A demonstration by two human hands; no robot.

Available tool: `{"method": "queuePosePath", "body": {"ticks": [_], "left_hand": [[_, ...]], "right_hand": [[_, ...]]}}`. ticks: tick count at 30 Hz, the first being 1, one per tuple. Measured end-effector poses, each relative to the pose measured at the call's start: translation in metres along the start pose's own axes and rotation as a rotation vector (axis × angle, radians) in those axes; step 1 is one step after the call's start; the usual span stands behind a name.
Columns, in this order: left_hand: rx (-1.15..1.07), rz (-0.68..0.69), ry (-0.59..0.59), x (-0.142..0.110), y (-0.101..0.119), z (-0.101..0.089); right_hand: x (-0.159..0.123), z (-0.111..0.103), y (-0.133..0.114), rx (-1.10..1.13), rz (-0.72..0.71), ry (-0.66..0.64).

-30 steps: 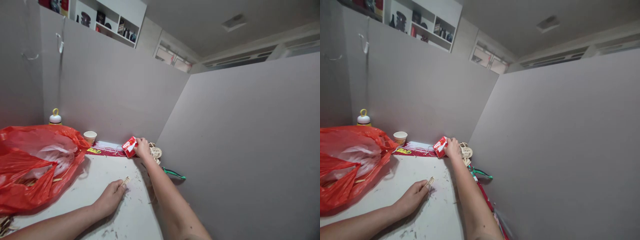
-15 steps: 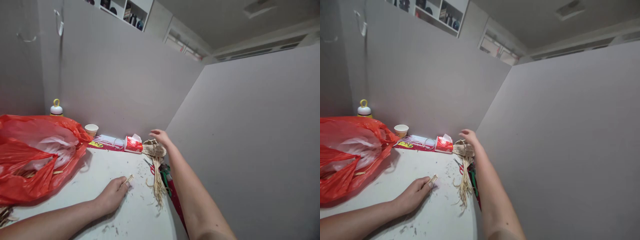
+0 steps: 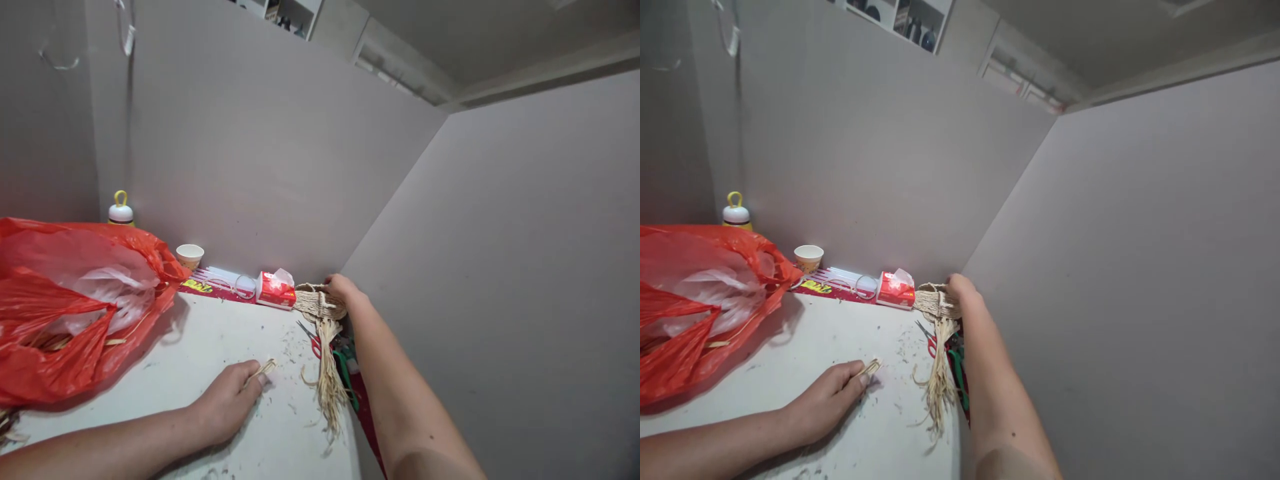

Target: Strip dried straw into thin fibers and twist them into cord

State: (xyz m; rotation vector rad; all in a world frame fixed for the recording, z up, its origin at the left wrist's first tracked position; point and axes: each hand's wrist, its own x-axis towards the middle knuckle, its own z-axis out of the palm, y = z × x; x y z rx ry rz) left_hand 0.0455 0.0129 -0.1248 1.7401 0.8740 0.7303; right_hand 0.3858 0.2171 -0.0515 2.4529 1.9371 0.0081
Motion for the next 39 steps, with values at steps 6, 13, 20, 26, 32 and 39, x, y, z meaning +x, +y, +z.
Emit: {"method": "queuePosePath", "body": {"ticks": [6,13,20,26,32,39], "left_hand": [[0.038,0.009,-0.008,-0.002,0.0,0.0],[0.051,0.029,-0.002,-0.003,-0.001,0.001],[0.059,0.053,-0.005,-0.002,-0.002,-0.001],[0.074,0.067,-0.006,-0.002,-0.002,-0.001],[0.07,0.082,-0.012,-0.004,-0.002,-0.001],[0.093,0.054,-0.003,-0.002,0.0,-0.001]], "right_hand": [[-0.023,-0.008,-0.003,-0.061,-0.107,-0.05],[-0.041,-0.012,-0.021,0.024,-0.085,0.138],[-0.041,-0.049,0.002,0.463,0.031,0.398],[-0.057,-0.066,0.006,0.891,-0.014,0.349],[-0.066,-0.065,0.005,0.995,-0.036,0.233],[-0.049,-0.055,0.0,0.774,0.034,0.212]]}}
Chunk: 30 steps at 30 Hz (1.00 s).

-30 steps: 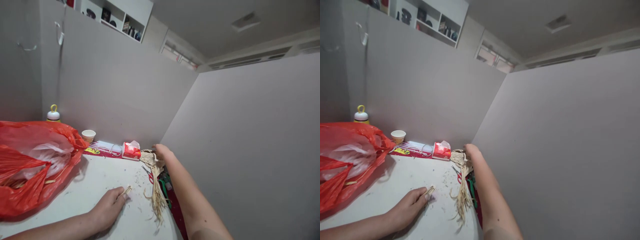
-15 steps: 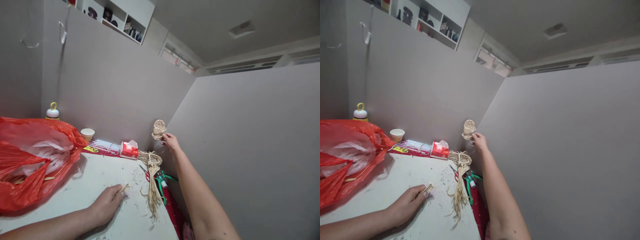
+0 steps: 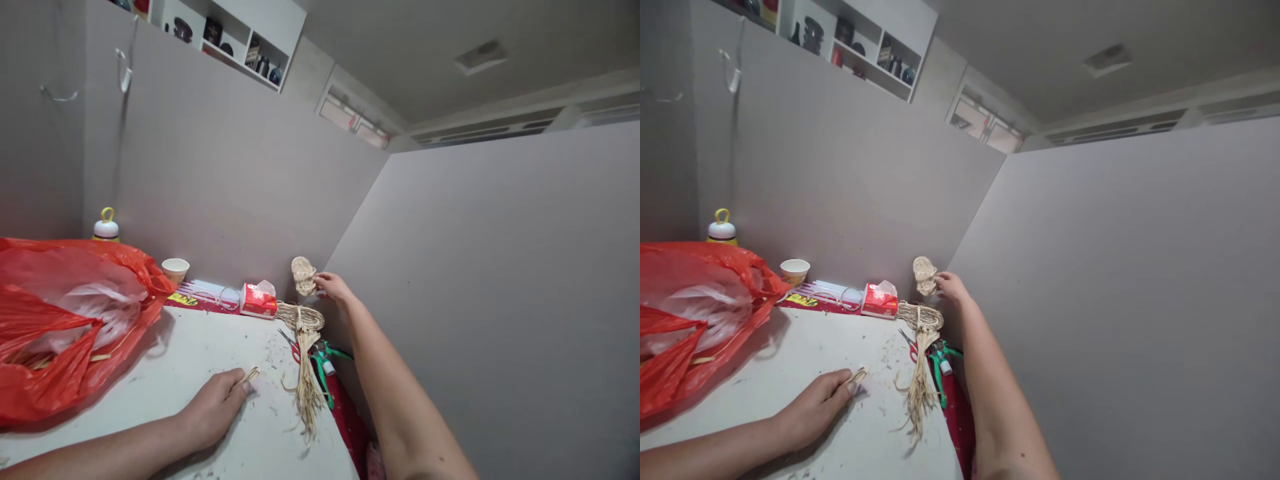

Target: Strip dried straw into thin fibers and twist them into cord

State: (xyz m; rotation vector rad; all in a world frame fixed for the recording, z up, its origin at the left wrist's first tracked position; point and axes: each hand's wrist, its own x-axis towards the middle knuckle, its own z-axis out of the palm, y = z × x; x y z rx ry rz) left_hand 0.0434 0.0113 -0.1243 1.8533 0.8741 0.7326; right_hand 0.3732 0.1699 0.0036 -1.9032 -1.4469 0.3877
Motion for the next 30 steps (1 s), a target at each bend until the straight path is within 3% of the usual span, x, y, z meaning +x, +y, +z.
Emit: {"method": "queuePosePath", "body": {"ticks": [3,5,12,15,19,26,30], "left_hand": [[0.009,-0.017,0.0,0.001,0.001,-0.001],[0.013,-0.021,-0.005,0.0,0.002,-0.001],[0.036,-0.012,-0.008,0.0,0.002,0.0],[0.041,0.0,-0.021,0.0,0.001,0.0],[0.042,0.006,-0.015,-0.001,0.0,0.0],[0.028,0.007,-0.019,0.0,0.0,-0.001],[0.036,0.008,-0.015,-0.001,0.002,-0.001]], "right_hand": [[0.003,0.008,0.002,-0.136,-0.009,0.101],[0.001,0.01,0.002,-0.212,-0.025,0.097],[-0.021,0.011,0.005,-0.392,0.011,-0.346],[-0.029,0.018,0.009,-0.455,0.038,-0.435],[-0.031,0.02,0.009,-0.48,0.037,-0.378],[-0.016,-0.024,-0.005,-0.247,0.015,-0.18],[-0.011,-0.018,-0.002,-0.091,-0.029,-0.032]]}}
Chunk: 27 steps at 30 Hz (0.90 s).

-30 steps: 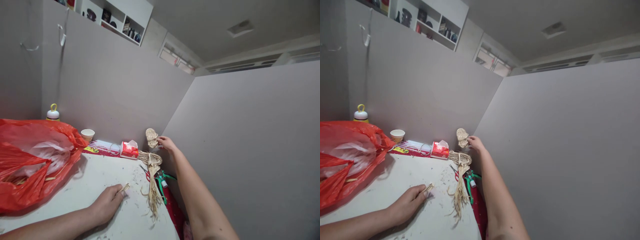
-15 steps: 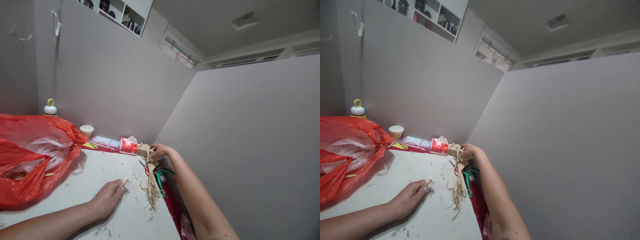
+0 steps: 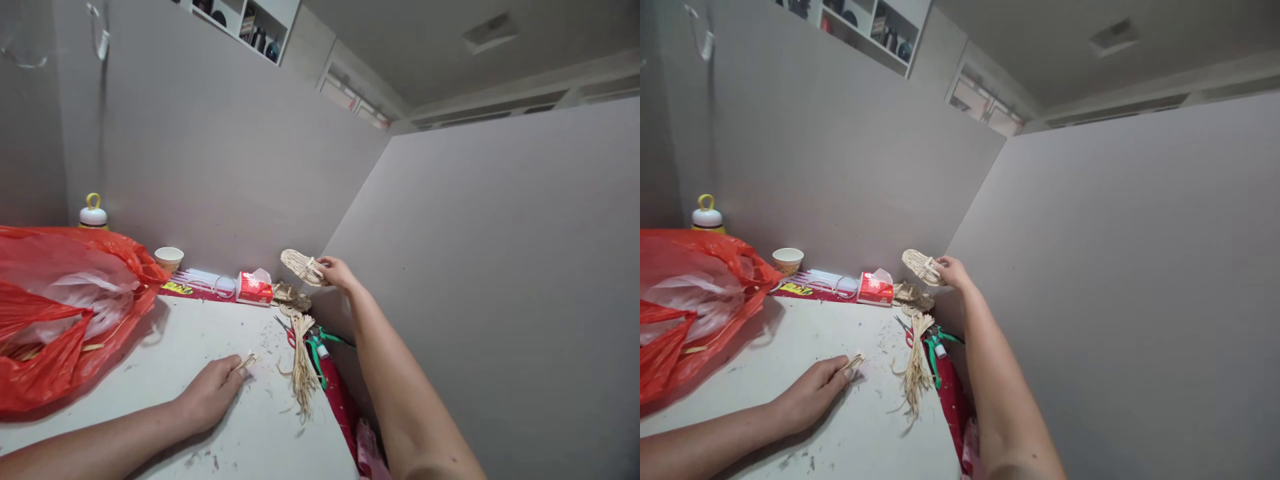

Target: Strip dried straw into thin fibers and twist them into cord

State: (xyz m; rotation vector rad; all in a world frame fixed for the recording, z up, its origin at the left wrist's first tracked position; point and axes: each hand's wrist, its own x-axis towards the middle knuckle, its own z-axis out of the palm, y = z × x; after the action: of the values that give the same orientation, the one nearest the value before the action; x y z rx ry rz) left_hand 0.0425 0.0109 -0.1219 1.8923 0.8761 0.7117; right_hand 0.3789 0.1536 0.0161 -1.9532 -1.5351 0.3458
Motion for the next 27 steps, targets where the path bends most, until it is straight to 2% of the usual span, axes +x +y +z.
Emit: {"method": "queuePosePath", "body": {"ticks": [5,8,11,15,18,22,27], "left_hand": [[-0.017,0.014,-0.001,0.0,-0.001,0.001],[-0.014,0.004,-0.005,0.0,-0.002,0.001],[-0.001,-0.006,-0.006,0.0,-0.002,0.001],[0.011,0.007,-0.001,0.001,-0.004,0.001],[0.008,0.023,-0.007,0.002,-0.006,0.002],[0.01,0.031,-0.013,0.001,-0.006,0.001],[0.018,0.007,-0.008,0.0,-0.003,0.001]], "right_hand": [[0.008,0.044,0.018,0.01,0.02,0.057],[0.014,0.061,0.03,-0.063,0.016,0.051],[0.021,0.062,0.036,-0.162,0.011,0.061],[0.025,0.051,0.042,-0.255,0.024,0.061],[0.024,0.047,0.05,-0.305,0.079,-0.015],[0.019,0.053,0.061,-0.367,0.143,-0.154],[0.017,0.066,0.059,-0.46,0.087,-0.282]]}}
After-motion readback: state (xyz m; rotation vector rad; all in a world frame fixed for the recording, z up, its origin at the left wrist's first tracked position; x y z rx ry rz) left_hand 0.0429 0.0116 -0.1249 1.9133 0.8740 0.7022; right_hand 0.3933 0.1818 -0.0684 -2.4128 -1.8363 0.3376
